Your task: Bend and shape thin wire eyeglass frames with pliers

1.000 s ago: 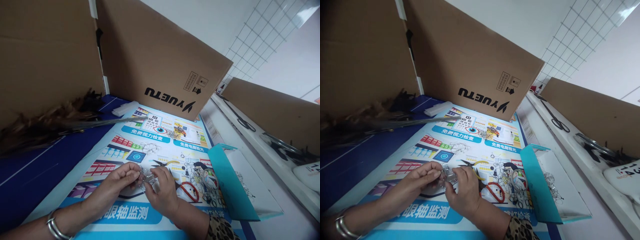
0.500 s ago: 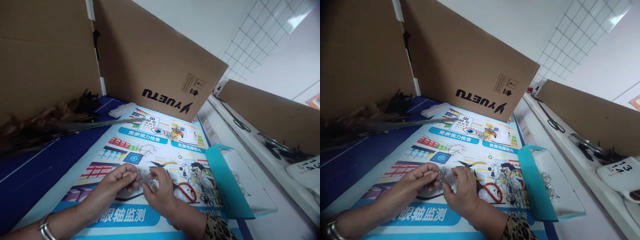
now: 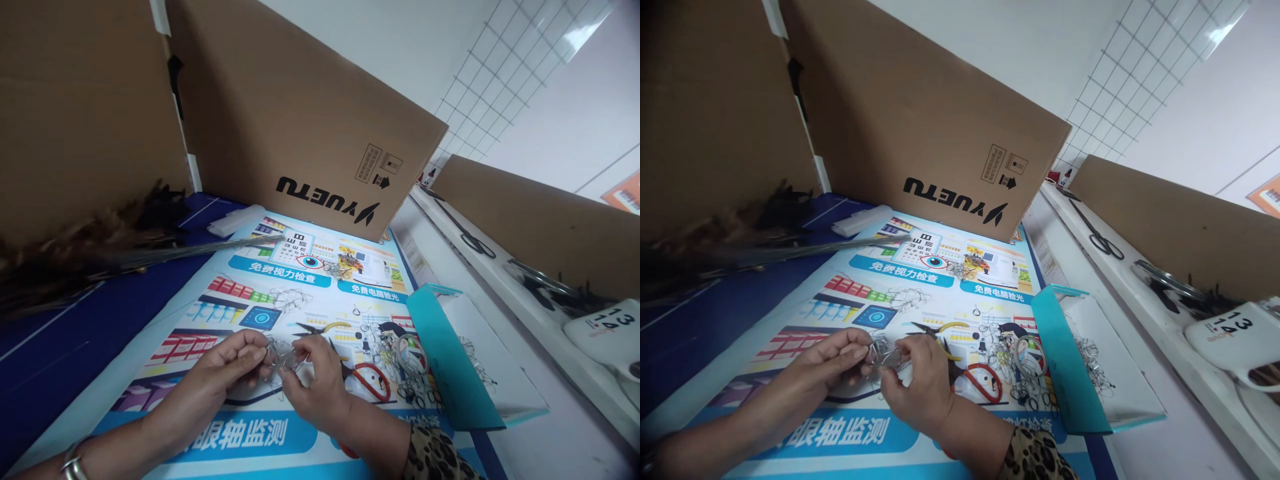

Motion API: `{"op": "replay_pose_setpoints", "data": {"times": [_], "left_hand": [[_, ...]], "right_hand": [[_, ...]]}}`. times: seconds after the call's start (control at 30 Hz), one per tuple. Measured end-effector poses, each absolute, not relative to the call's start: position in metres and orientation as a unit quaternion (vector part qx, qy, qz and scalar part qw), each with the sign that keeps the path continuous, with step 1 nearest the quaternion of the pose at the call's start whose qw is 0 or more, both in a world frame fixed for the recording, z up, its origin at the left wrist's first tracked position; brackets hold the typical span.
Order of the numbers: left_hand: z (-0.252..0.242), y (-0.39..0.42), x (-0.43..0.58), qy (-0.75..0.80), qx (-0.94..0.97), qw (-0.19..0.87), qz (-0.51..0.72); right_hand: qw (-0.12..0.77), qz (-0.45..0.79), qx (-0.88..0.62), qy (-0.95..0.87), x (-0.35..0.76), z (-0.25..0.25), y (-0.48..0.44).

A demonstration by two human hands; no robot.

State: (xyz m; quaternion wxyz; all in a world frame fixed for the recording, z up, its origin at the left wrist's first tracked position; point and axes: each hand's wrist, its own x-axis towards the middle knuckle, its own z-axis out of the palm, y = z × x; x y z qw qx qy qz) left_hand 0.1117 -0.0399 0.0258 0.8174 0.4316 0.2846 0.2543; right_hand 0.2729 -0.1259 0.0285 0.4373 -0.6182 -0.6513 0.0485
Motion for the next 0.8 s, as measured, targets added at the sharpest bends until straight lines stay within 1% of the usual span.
{"op": "replay_pose_setpoints", "data": {"times": [0.17, 0.37, 0.53, 0.63, 0.8], "left_hand": [[0.025, -0.039, 0.111, 0.286, 0.439, 0.813, 0.256], [0.025, -0.037, 0.112, 0.301, 0.44, 0.805, 0.261], [0.024, -0.037, 0.111, 0.306, 0.446, 0.798, 0.266], [0.026, -0.037, 0.111, 0.303, 0.447, 0.799, 0.265], [0.026, -0.038, 0.111, 0.298, 0.446, 0.801, 0.267]], "right_hand": [[0.462, 0.107, -0.611, -0.634, 0.274, 0.035, -0.127], [0.498, 0.225, -0.617, -0.567, 0.278, 0.036, -0.126], [0.55, 0.331, -0.589, -0.491, 0.278, 0.028, -0.122], [0.556, 0.341, -0.586, -0.481, 0.278, 0.026, -0.12], [0.557, 0.281, -0.62, -0.476, 0.279, 0.027, -0.119]]}}
